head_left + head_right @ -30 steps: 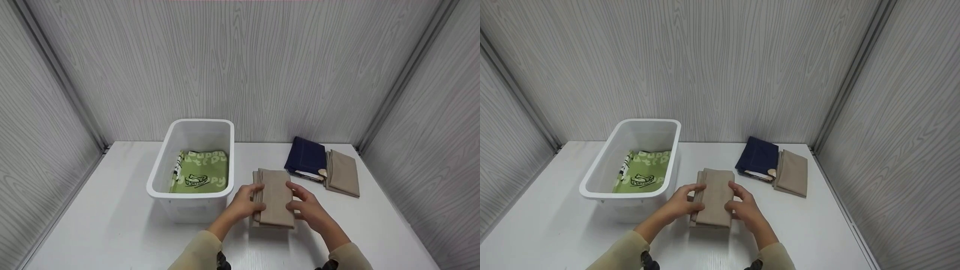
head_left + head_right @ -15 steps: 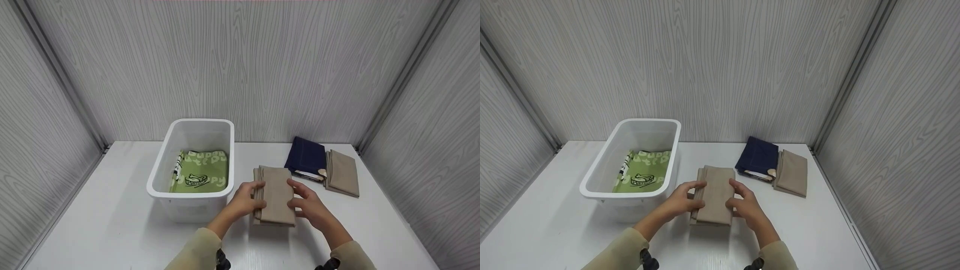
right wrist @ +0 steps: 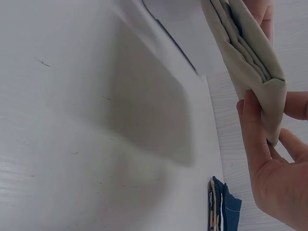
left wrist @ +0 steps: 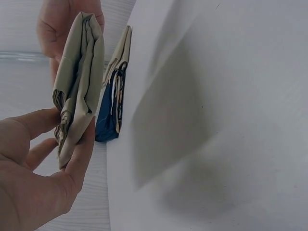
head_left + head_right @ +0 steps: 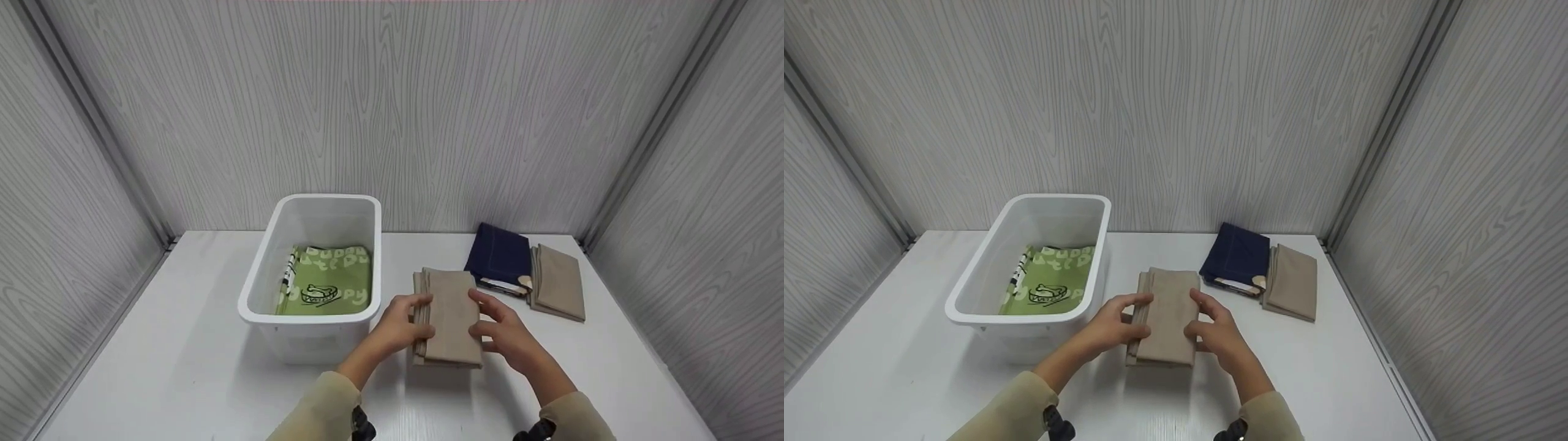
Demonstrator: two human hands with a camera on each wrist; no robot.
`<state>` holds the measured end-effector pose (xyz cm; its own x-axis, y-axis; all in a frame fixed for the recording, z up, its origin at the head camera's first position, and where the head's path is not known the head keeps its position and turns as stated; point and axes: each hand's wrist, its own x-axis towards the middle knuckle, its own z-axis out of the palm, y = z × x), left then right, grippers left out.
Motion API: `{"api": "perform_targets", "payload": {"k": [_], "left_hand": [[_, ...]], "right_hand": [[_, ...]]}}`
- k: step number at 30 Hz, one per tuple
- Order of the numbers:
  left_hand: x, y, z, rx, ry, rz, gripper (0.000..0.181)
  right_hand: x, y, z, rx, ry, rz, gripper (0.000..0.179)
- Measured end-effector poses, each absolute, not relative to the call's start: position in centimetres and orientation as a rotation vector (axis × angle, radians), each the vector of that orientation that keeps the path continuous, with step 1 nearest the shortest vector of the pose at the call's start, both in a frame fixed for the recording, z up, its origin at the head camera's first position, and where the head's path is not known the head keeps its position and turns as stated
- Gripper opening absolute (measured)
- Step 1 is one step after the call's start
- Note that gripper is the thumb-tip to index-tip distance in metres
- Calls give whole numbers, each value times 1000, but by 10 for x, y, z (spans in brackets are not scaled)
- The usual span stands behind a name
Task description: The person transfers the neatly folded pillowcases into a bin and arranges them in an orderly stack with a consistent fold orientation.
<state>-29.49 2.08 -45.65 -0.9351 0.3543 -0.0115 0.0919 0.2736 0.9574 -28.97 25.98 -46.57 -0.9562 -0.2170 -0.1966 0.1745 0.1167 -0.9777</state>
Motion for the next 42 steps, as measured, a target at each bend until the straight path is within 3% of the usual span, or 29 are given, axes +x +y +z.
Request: {"api": "perform_targets", "payload": {"k": [42], "left_hand": [[-290,20,-418,489,2452,1689,64]], "right_hand": [[-288,263,-430,-146,2119,-1956,80]]}}
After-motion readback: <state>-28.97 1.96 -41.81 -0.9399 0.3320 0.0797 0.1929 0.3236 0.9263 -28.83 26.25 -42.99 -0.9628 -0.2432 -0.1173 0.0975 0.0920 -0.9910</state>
